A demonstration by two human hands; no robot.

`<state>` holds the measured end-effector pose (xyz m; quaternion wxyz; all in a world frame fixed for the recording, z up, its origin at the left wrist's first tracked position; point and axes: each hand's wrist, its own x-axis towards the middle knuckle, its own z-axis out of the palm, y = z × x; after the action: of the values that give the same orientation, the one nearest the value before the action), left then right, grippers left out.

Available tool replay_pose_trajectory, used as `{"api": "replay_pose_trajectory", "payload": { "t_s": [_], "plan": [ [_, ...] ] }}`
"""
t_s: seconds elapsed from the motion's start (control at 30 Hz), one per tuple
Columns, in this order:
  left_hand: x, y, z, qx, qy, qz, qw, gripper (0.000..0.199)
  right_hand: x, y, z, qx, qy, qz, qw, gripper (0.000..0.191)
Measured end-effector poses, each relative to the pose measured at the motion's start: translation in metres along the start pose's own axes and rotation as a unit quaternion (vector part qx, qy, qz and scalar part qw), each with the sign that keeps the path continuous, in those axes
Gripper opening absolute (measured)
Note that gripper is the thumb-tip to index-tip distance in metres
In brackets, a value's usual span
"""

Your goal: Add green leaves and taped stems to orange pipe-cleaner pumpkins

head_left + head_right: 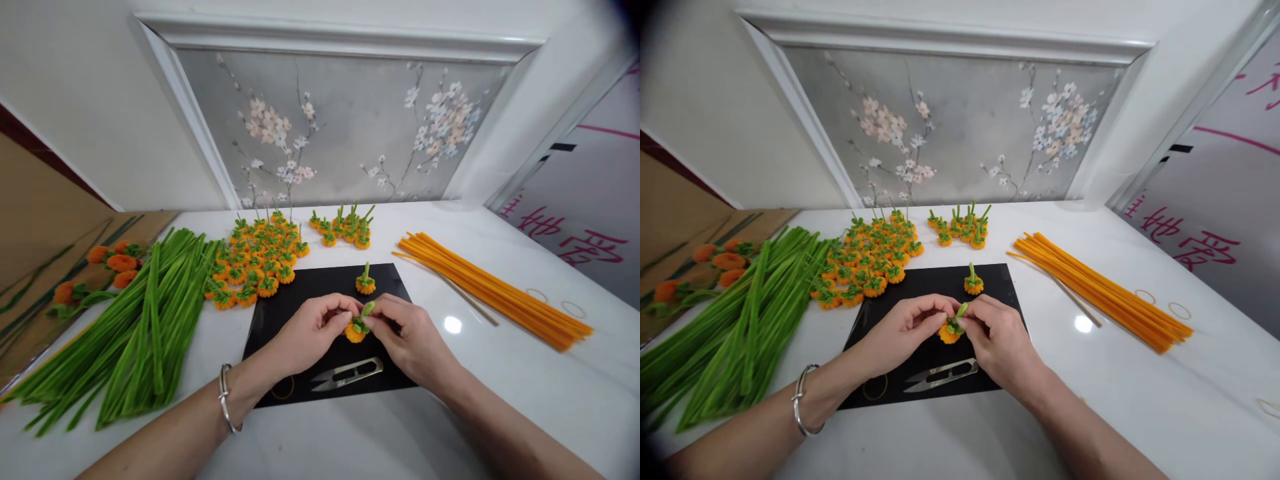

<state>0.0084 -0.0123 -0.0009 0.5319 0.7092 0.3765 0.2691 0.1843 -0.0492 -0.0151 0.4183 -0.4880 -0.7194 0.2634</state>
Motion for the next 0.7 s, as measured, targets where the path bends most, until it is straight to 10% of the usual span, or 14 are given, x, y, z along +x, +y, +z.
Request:
{"api": "replay_pose_trajectory", "payload": {
  "t_s": [0.7],
  "plan": [
    [0.0017, -0.0016, 0.0006, -0.043, 0.014, -0.018, 0.999, 0.008, -0.0015, -0.0017, 0.0076, -0.012, 0.053, 0.008, 0.998, 0.010]
  ]
}}
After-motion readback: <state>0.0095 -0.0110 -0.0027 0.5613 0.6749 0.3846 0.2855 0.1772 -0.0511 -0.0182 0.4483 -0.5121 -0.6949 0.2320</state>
